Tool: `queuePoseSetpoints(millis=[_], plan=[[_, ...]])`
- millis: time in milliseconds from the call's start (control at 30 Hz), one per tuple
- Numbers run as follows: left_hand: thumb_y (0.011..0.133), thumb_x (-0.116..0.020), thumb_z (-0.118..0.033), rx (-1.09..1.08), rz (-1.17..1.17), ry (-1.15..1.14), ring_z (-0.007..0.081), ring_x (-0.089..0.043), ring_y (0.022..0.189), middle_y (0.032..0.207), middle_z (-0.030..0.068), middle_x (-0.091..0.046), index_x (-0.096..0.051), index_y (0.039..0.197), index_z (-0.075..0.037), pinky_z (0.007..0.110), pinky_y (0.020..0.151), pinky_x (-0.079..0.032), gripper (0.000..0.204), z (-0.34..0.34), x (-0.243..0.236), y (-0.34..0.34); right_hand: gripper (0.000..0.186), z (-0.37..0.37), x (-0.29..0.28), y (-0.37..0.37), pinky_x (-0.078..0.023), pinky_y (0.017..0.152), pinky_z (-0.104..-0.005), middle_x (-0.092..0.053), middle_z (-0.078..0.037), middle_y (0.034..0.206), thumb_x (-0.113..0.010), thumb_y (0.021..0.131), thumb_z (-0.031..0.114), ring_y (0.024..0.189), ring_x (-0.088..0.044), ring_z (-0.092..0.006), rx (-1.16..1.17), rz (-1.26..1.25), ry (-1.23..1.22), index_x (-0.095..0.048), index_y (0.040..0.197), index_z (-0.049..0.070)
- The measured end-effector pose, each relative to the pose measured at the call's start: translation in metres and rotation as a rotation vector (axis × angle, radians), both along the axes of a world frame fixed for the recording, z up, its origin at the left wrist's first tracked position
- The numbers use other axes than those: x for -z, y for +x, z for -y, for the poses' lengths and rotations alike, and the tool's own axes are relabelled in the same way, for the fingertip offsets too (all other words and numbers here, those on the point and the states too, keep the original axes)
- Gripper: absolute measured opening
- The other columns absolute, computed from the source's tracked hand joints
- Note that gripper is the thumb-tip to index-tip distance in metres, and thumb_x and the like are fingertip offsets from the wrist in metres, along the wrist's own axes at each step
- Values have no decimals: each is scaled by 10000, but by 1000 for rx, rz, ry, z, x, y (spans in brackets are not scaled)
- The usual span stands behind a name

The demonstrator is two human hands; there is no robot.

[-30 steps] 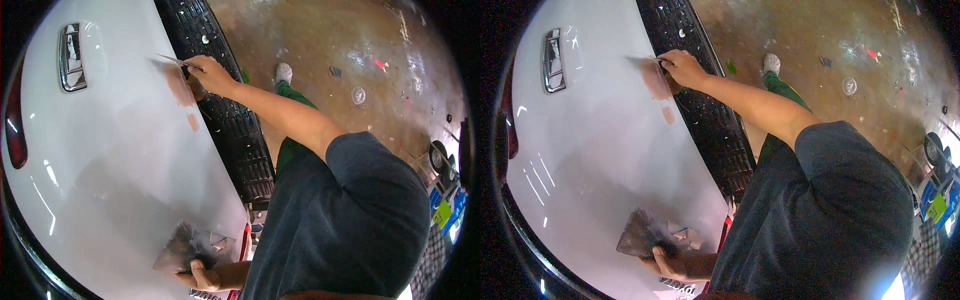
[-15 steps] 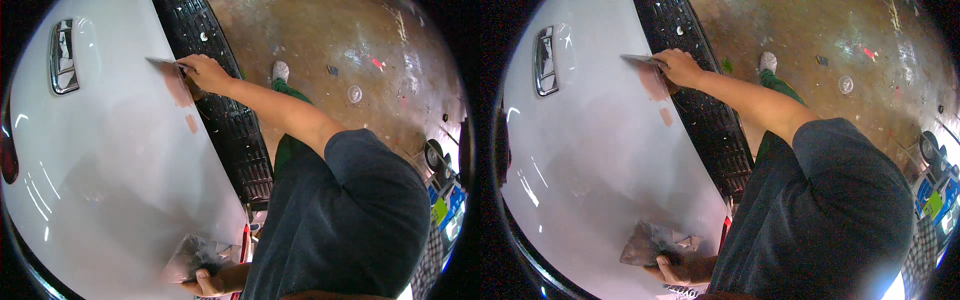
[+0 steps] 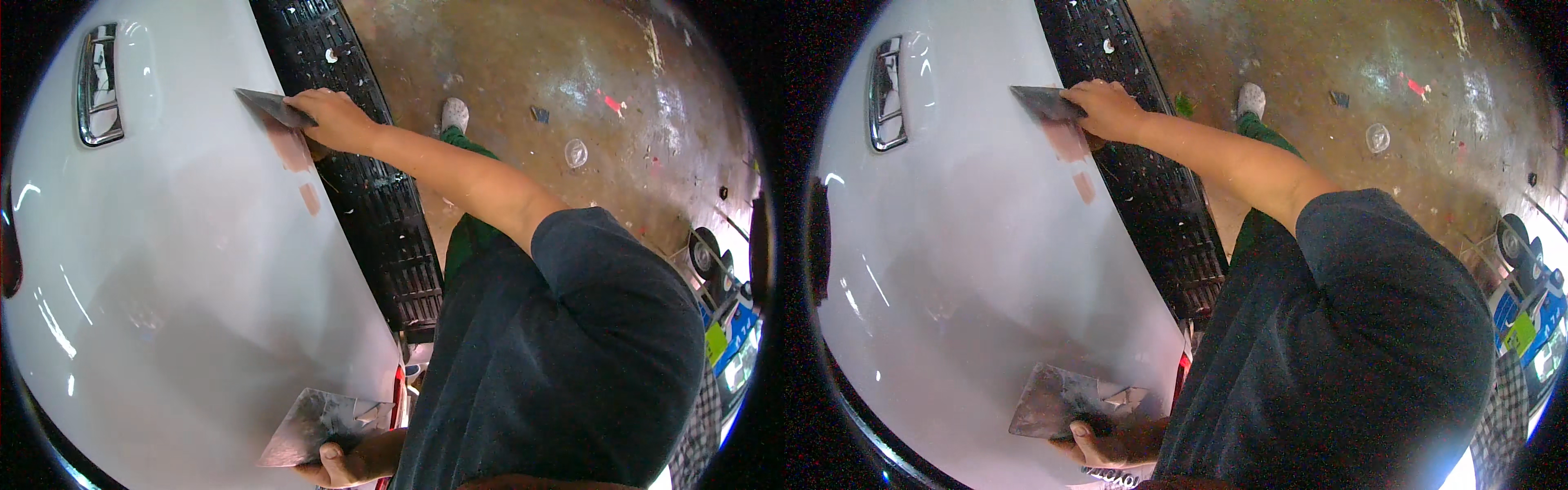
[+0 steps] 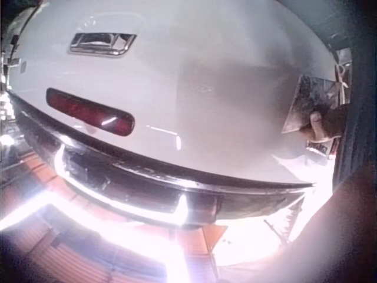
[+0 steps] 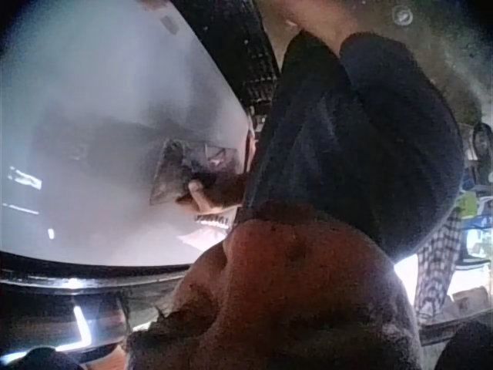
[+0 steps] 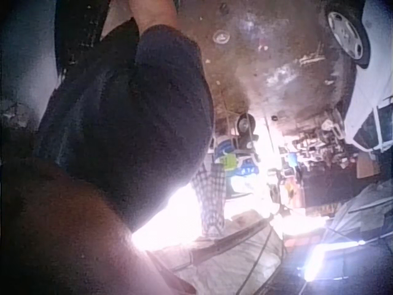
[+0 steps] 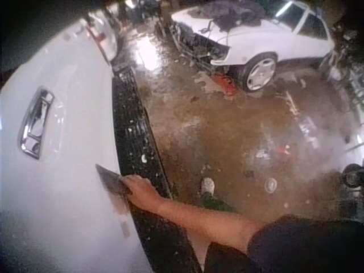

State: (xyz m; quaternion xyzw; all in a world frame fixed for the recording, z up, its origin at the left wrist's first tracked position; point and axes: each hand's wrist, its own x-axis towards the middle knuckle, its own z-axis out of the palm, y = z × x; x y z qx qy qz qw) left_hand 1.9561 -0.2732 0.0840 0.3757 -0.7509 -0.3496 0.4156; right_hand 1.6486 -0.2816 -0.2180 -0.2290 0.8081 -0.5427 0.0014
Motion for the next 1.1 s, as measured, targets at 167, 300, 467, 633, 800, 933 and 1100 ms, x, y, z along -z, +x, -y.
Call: queuePoseSetpoints(millis=[167, 300, 467, 633, 800, 933, 1100], plan=[[825, -714, -260, -32, -48, 29, 364, -472, 1283, 1362, 245, -510, -435, 1407, 90, 505, 1145, -289, 735, -4, 1, -1, 537, -1, 1, 14, -452, 981, -469, -609, -122, 1290, -675, 800, 78, 1196, -562, -330, 3, 18, 8, -573, 1328, 70], [823, -710, -242, -20, -37, 9, 362, -479, 1274, 1359, 241, -513, -435, 1408, 88, 500, 1132, -306, 726, -1, 1, -3, 587, -2, 6, 37, -445, 985, -468, -594, -137, 1306, -706, 761, 59, 1211, -549, -333, -12, 27, -17, -565, 1331, 59], [821, -705, -219, -12, -28, -6, 360, -487, 1263, 1356, 235, -518, -434, 1408, 85, 493, 1115, -327, 714, 2, 1, -4, 666, -8, 8, 73, -424, 976, -484, -560, -144, 1301, -758, 725, 84, 1219, -522, -343, -64, 48, -40, -526, 1348, 55], [820, -699, -197, 1, -15, -5, 357, -496, 1253, 1352, 229, -522, -434, 1408, 83, 486, 1098, -348, 704, 3, 3, -5, 664, -14, 11, 111, -435, 962, -483, -551, -162, 1299, -746, 715, 57, 1200, -533, -355, -71, 33, -79, -517, 1338, 38], [818, -694, -174, 10, -16, -10, 354, -505, 1242, 1348, 223, -526, -433, 1409, 80, 479, 1082, -369, 694, 3, 0, -7, 571, -27, 3, 138, -458, 945, -466, -568, -175, 1252, -719, 736, 30, 1148, -551, -376, -107, 82, -113, -547, 1280, 12], [817, -689, -156, 17, -35, -11, 352, -511, 1233, 1346, 218, -530, -433, 1409, 78, 473, 1068, -386, 687, 8, -8, -2, 443, -56, -8, 151, -452, 958, -459, -601, -189, 1183, -642, 816, 10, 1120, -560, -386, -129, 188, -121, -568, 1253, 7], [815, -684, -133, -15, -91, 42, 350, -520, 1222, 1342, 212, -534, -432, 1410, 75, 466, 1052, -407, 679, 9, -21, 13, 327, -139, -79, 140, -469, 903, -452, -634, -211, 1028, -552, 965, 211, 1008, -604, -374, -136, 464, 126, -595, 1182, -30]])
